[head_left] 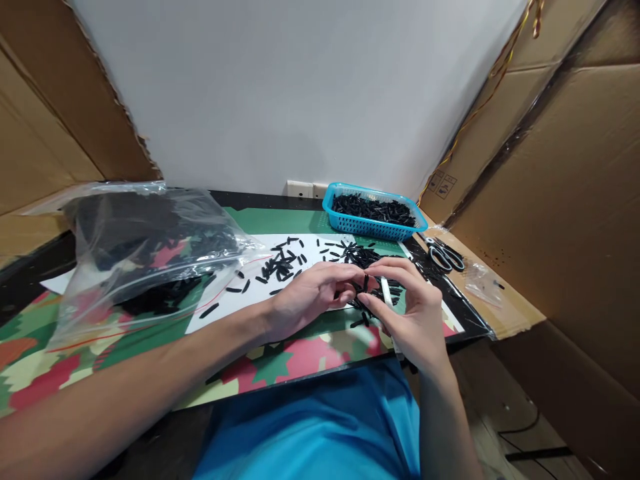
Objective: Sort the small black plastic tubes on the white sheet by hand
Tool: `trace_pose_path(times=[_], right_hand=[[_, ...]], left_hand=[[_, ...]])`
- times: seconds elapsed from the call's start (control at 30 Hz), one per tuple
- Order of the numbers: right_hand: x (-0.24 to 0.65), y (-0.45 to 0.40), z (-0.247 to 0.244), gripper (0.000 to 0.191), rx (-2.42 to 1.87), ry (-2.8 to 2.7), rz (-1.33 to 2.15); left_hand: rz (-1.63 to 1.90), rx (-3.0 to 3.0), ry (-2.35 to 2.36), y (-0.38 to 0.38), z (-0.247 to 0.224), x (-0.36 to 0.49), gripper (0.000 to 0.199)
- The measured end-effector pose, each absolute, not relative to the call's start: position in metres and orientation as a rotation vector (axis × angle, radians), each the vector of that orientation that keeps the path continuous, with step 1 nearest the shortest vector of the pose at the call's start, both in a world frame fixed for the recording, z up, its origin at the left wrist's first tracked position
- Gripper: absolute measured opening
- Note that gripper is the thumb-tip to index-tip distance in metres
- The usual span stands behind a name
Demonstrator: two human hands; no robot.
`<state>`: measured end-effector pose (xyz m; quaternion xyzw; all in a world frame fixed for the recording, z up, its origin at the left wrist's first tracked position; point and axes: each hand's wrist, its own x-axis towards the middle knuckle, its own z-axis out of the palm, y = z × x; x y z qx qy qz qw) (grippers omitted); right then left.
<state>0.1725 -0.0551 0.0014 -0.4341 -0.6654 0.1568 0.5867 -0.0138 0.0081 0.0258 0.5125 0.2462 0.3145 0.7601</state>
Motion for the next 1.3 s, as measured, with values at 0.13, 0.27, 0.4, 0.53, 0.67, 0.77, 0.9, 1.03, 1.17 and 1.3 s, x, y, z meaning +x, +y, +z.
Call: trace_pose_path(times=[0.13, 0.27, 0.4, 0.53, 0.67, 0.77, 0.9, 1.03, 1.17, 1.3], right_hand=[[0.171, -0.054, 0.0, 0.022, -0.929, -1.528, 0.471], [0.172, -0.054, 0.001, 0.026, -0.851, -1.484, 0.52], [0.174, -0.055, 0.003, 0.026, -0.885, -1.5, 0.489], [0.174, -0.056, 0.002, 0.026, -0.913, -1.511, 0.473], [0.174, -0.054, 0.001, 0.027, -0.915, -1.497, 0.488], [0.174, -0.053, -0.001, 0.027, -0.904, -1.489, 0.496], [0.174, -0.053, -0.002, 0.027, -0.873, -1.476, 0.523], [0.173, -0.052, -0.002, 0.026, -0.839, -1.461, 0.578], [0.173, -0.052, -0.003, 0.026, -0.826, -1.45, 0.608], [0.174, -0.051, -0.004, 0.025, -0.833, -1.455, 0.6]], left_hand=[[0.676, 1.172, 0.557, 0.008, 0.027, -0.015, 0.022], [0.643, 1.247, 0.527, 0.007, 0.029, -0.017, 0.024], [0.642, 1.266, 0.545, 0.007, 0.027, -0.018, 0.025], [0.645, 1.27, 0.576, 0.009, 0.024, -0.018, 0.027], [0.647, 1.253, 0.581, 0.012, 0.02, -0.019, 0.03], [0.644, 1.255, 0.564, 0.012, 0.019, -0.019, 0.031], [0.646, 1.271, 0.556, 0.011, 0.018, -0.018, 0.032], [0.646, 1.277, 0.546, 0.011, 0.018, -0.018, 0.031], [0.626, 1.309, 0.518, 0.012, 0.018, -0.018, 0.032], [0.624, 1.316, 0.499, 0.011, 0.018, -0.018, 0.035]])
